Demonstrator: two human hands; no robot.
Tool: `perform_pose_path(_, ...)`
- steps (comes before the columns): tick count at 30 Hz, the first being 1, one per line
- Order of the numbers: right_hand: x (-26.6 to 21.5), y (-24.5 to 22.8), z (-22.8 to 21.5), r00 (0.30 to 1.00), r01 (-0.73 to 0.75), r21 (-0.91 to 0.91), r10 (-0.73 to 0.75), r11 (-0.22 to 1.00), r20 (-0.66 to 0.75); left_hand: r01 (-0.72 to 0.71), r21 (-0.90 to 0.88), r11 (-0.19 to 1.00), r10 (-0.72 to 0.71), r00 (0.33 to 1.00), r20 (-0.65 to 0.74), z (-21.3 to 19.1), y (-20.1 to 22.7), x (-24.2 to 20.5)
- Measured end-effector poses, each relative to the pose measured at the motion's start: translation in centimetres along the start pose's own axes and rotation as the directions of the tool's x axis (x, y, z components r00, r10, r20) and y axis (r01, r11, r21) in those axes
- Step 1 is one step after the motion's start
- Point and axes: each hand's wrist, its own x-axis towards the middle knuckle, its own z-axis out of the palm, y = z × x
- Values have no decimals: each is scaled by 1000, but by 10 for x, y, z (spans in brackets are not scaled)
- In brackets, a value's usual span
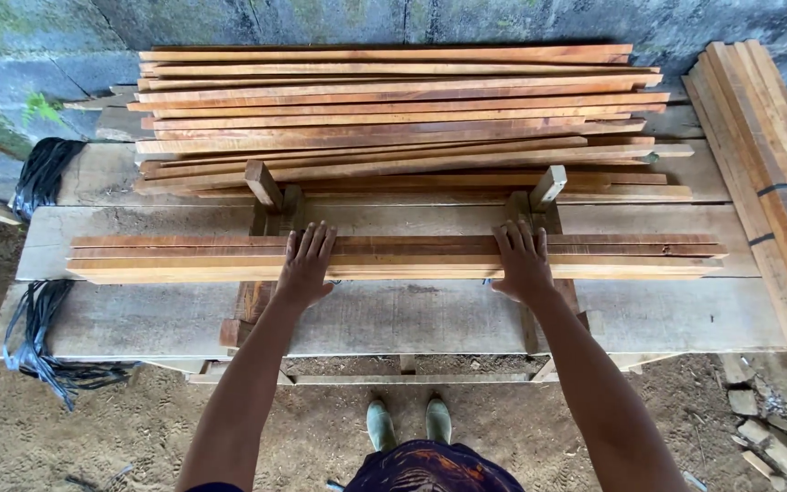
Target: Tying thin wooden planks together into bundles using rubber strips on a workbench.
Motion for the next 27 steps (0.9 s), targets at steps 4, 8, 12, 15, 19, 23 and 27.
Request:
perform_pose_path(4,8,-27,-4,998,-53,-29,53,998,15,54,8,999,-54,997,57,1,20,11)
perform_pose_path(8,18,-115,-31,998,53,-82,-54,995,-12,34,46,998,-39,993,110,-6,86,44)
perform_pose_path(12,43,-175,-8,987,160,-81,-161,984,6,-11,28,1000,9,998,54,41,141,77)
perform_pose_path(15,45,-157,4,968,238,-62,-242,969,-67,-68,40,997,72,989,-132,61,125,76)
perform_pose_path(19,39,-82,14,920,307,-50,-310,950,-241,-114,-68,991,108,990,-87,43,62,59)
perform_pose_path(23,23,2,11,965,164,-135,-188,977,-184,39,11,999,-39,999,21,12,-17,17)
perform_pose_path(27,9,61,13,999,-11,36,12,999,-39,85,43,995,-86,996,6,28,-57,1)
